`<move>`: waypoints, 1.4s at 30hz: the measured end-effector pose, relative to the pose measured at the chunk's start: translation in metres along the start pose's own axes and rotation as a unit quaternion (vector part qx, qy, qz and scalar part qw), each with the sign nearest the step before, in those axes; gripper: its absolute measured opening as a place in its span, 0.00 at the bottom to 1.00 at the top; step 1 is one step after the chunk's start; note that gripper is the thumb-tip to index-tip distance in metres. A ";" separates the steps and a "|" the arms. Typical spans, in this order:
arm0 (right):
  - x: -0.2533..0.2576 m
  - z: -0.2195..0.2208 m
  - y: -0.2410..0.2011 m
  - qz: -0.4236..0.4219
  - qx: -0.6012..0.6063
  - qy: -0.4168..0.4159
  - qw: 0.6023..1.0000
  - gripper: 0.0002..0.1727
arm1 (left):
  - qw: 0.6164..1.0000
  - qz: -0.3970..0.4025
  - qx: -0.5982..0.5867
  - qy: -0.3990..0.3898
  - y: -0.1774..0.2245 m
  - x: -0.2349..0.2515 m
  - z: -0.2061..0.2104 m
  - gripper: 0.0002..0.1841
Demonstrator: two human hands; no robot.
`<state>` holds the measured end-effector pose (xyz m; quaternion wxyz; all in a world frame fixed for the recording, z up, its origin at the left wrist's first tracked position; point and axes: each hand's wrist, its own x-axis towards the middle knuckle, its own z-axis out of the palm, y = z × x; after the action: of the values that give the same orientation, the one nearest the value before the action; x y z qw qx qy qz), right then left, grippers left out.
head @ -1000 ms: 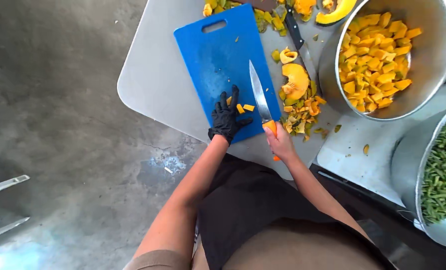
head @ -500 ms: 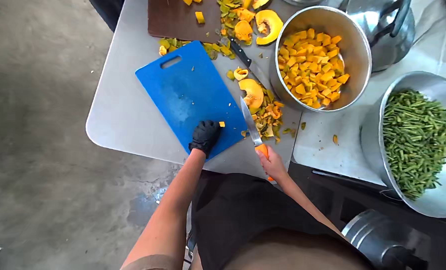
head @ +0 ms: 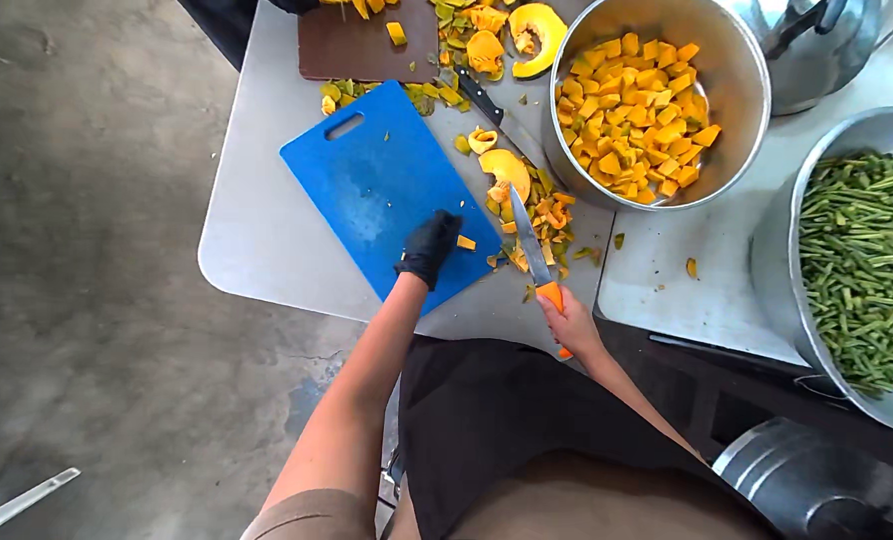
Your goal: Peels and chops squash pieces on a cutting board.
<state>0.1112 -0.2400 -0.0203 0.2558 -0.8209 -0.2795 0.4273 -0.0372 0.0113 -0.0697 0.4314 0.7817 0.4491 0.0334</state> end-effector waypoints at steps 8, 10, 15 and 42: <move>-0.007 -0.005 0.000 0.008 0.008 0.010 1.000 0.25 | 0.922 0.133 0.330 -0.153 0.001 0.005 0.016 0.26; -0.008 -0.005 0.004 0.013 0.008 0.013 1.000 0.25 | 0.915 0.174 0.343 -0.120 -0.012 0.003 0.020 0.22; -0.014 -0.007 0.011 0.027 0.024 0.035 0.999 0.25 | 0.962 0.090 0.227 -0.122 -0.010 0.005 0.011 0.23; -0.015 -0.008 0.037 0.076 0.033 0.044 0.996 0.26 | 0.995 -0.077 0.057 -0.025 0.047 0.032 -0.097 0.22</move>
<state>0.1193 -0.2780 -0.0321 0.2618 -0.8489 -0.1904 0.4178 -0.0291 0.0866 0.0135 0.3984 0.7687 0.4984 -0.0455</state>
